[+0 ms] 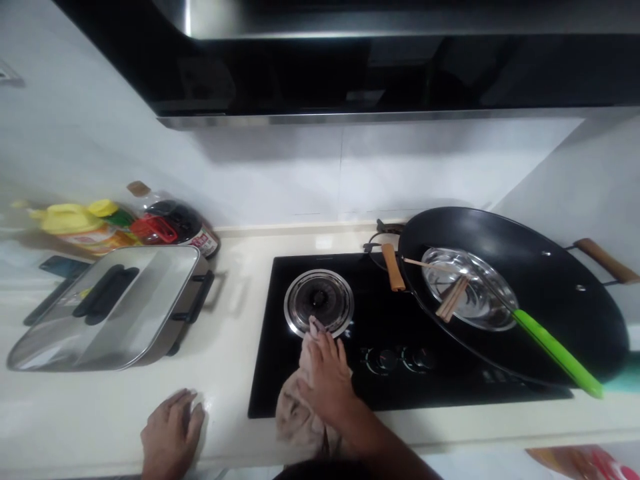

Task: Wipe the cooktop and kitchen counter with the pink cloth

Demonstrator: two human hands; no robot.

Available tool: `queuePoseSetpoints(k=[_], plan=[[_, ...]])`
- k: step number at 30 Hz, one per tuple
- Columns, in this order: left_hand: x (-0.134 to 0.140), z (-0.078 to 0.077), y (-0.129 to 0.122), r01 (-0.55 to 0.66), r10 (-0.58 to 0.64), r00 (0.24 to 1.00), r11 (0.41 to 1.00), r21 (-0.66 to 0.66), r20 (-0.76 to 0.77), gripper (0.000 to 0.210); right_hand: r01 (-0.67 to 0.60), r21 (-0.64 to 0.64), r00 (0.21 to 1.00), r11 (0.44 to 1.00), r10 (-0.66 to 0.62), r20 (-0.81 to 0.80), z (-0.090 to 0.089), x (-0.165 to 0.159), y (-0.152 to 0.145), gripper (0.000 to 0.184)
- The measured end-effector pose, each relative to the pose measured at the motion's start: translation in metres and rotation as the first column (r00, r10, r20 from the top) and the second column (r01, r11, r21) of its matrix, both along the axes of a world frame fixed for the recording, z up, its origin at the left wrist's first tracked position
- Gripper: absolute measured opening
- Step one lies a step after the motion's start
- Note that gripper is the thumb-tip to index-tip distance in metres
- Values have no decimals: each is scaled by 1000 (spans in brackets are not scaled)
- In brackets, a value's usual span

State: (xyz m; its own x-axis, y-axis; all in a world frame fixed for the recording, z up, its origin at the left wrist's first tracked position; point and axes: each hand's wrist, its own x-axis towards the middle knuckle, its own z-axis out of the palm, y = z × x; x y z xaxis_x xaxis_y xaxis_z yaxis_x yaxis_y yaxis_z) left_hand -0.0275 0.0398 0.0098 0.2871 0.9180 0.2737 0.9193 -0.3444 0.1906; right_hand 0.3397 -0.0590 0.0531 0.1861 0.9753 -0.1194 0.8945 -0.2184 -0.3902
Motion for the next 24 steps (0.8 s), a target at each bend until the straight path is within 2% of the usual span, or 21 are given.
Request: queuePoseSetpoints(k=[3,7,10,12,15,18,24], plan=[[0,0,1,5,-5,1000,1000,2,15,33,100,-38,990,994,-96,106,2,48,13,69],[1,2,0,11,-11,999,1000,2,46,32,218,-96,944,971,-185,275,10,130,43,66],[2,2,1,3,-2,998,1000,-11,59,31,285,-118,916,951,-235,325,18,179,62,62],[2,2,1,-2,2,998,1000,-15,55,31,359,-146,898,922,-299,324,22,200,67,61],[2,1,1,-6,6,1000,1000,-21,28,33,478,-193,856,857,-404,323,27,213,65,60],[0,0,2,-6,6,1000,999,-33,-2,35,546,-245,821,801,-454,346,30,211,56,53],[1,1,3,2,-1,1000,999,-51,18,33,584,-274,794,764,-467,390,28,184,34,53]])
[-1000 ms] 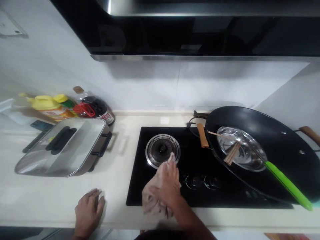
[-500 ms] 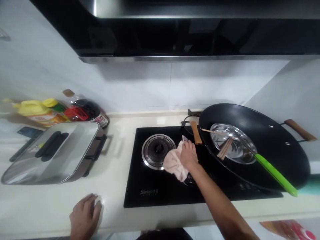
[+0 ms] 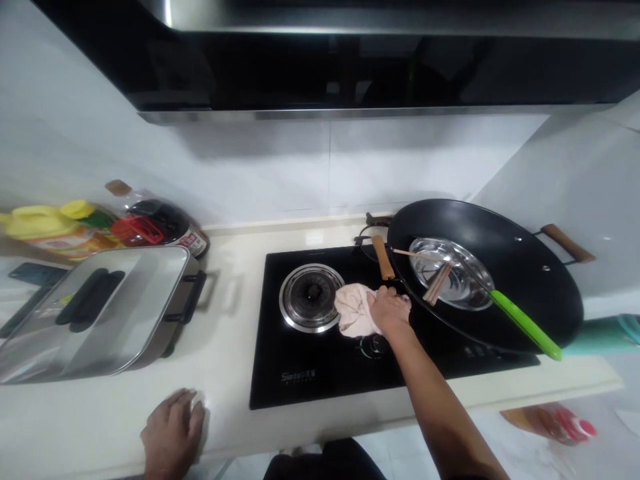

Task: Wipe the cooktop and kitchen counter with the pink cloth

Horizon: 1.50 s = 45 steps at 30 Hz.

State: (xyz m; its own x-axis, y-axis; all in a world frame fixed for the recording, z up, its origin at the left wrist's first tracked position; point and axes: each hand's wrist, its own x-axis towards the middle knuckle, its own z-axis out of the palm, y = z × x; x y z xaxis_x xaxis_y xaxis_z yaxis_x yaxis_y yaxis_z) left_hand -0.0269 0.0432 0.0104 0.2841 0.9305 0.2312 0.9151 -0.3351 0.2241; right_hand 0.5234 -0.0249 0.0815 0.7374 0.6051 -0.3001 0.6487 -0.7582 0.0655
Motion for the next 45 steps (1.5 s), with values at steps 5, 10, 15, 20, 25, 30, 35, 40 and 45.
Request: queuePoseSetpoints(k=[5,10,15,20,25,30,35,40,45], plan=[[3,2,2,13,-13,1000,1000,-4,9,34,-23,12,999,1000,23,-35,1,-35,-1,57],[5,1,2,19,-19,1000,1000,1,-18,36,-82,59,994,995,86,-61,10,-79,5,65],[6,-1,3,40,-40,998,999,13,-38,40,-162,114,986,980,166,-29,8,-126,-8,77],[5,-2,5,51,-52,998,998,-32,-32,36,-148,250,985,957,166,-53,-3,-151,-46,61],[9,4,3,19,-22,999,995,-100,-30,37,-90,356,995,930,100,-12,-28,-162,-95,52],[11,10,3,5,-9,1000,987,-158,-23,39,-73,444,997,893,51,61,-53,-156,-135,54],[11,9,4,15,-17,1000,989,-146,-17,40,96,432,994,897,-110,8,-51,-128,-149,55],[10,3,5,11,-16,999,992,-123,-37,40,226,313,965,922,-168,-202,-31,-89,-128,71],[9,-1,7,0,-8,998,993,-121,-59,42,188,302,949,935,-94,-301,-26,-63,-108,89]])
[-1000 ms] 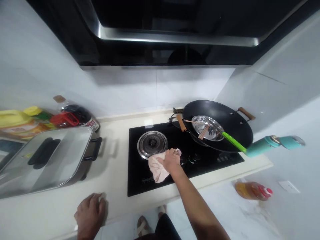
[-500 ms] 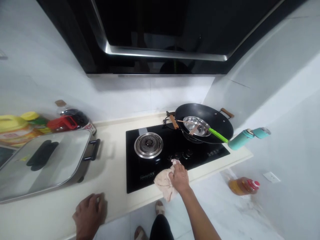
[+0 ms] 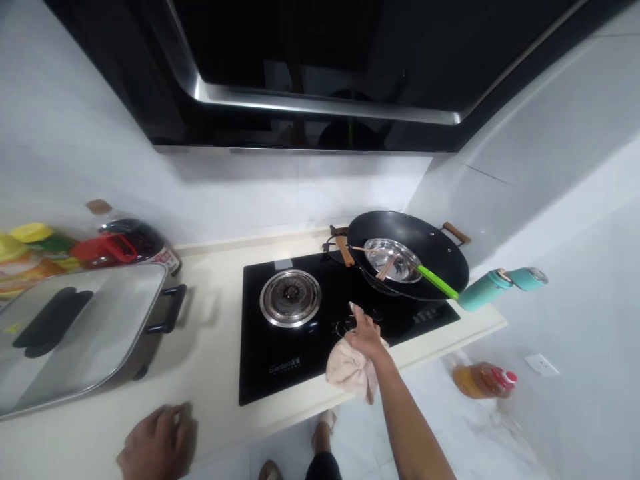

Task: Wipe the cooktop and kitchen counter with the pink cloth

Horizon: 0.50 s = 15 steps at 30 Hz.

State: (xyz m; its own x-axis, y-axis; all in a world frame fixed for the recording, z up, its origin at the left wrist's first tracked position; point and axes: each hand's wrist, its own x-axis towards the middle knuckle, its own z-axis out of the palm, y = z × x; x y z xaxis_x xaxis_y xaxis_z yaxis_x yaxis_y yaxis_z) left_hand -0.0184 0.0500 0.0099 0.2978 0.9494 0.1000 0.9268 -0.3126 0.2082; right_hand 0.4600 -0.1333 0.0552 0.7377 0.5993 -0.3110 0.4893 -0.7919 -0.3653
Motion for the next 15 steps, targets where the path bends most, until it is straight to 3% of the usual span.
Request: queuePoseSetpoints(k=[3,7,13,15], plan=[[-2,0,2,1,-1,1000,1000,10,-15,48,-44,35,999,998,43,29,-2,2,1,86],[-4,-1,3,-8,8,1000,1000,7,-24,52,-104,175,977,979,67,205,-12,-11,-9,73],[1,0,0,-44,45,999,998,49,-26,47,1,308,902,952,-133,410,-31,-48,-21,38],[3,2,-1,-53,54,998,998,39,-33,47,-2,326,893,945,-145,425,-30,-61,-20,29]])
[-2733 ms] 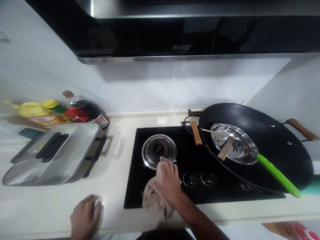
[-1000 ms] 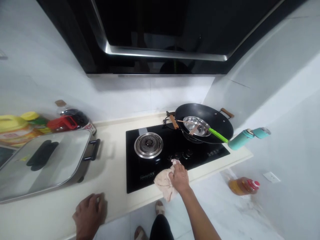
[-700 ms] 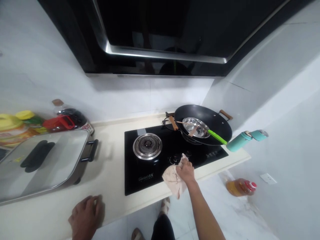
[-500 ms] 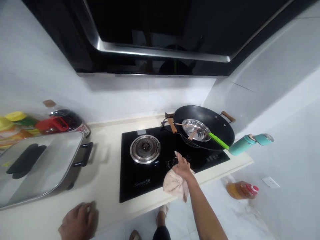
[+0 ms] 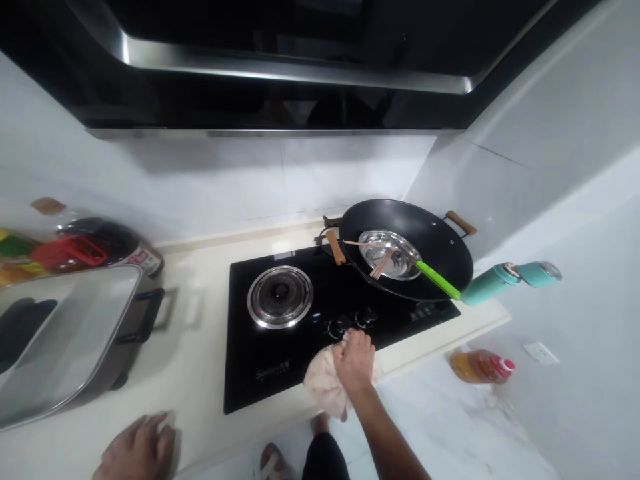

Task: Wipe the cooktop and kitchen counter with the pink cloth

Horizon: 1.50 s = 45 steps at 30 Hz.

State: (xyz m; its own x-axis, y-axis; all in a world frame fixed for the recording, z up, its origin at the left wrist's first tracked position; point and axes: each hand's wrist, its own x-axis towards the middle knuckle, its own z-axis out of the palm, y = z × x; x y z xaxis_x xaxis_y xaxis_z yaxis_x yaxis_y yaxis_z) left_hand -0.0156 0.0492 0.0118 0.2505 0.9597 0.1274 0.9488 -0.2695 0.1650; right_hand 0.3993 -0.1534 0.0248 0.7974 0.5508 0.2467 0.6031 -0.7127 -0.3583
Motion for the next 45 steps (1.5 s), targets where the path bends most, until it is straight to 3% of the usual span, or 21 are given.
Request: queuePoseSetpoints(k=[3,9,12,15,19,21,23,27,30,34,37,39,40,42,45], plan=[[3,4,-1,-3,3,1000,1000,-17,-10,46,-62,0,998,998,62,-11,7,-22,7,20],[5,9,-2,24,-25,999,1000,-20,-23,40,-283,42,941,958,286,-182,16,-85,36,23],[4,10,-3,31,-32,999,999,-14,-4,37,-257,132,898,957,287,-332,23,-105,57,26],[5,12,-5,30,-30,1000,999,-16,0,35,-204,258,888,944,289,-358,49,-99,82,33],[4,15,-8,45,-45,999,999,-15,11,33,-299,350,918,888,368,-148,90,-71,106,45],[4,16,-10,52,-51,999,998,-18,18,32,-355,320,918,879,392,-60,92,-70,105,47],[3,16,-12,57,-56,998,998,-16,27,33,-448,216,884,867,466,-38,79,-81,91,47],[0,12,-13,69,-68,997,998,-11,44,32,-665,-63,741,745,647,-178,45,-122,45,53],[-1,11,-13,74,-73,996,997,-8,57,31,-695,-138,712,706,647,-274,48,-132,27,64],[-2,11,-13,81,-80,995,997,-6,55,30,-713,-264,698,650,619,-360,70,-115,41,92],[-2,10,-12,84,-83,995,997,1,55,31,-787,-323,617,526,679,-398,73,-103,64,111],[-3,8,-11,83,-83,995,996,10,52,33,-839,-295,544,458,722,-428,66,-102,76,108],[-4,7,-11,81,-82,995,997,13,50,33,-849,-273,528,452,725,-442,62,-102,79,102],[-5,4,-10,77,-78,996,997,20,48,34,-826,-246,561,507,695,-450,51,-104,80,91],[-6,1,-8,84,-85,995,996,17,52,36,-679,-253,725,689,576,-377,35,-102,69,82]])
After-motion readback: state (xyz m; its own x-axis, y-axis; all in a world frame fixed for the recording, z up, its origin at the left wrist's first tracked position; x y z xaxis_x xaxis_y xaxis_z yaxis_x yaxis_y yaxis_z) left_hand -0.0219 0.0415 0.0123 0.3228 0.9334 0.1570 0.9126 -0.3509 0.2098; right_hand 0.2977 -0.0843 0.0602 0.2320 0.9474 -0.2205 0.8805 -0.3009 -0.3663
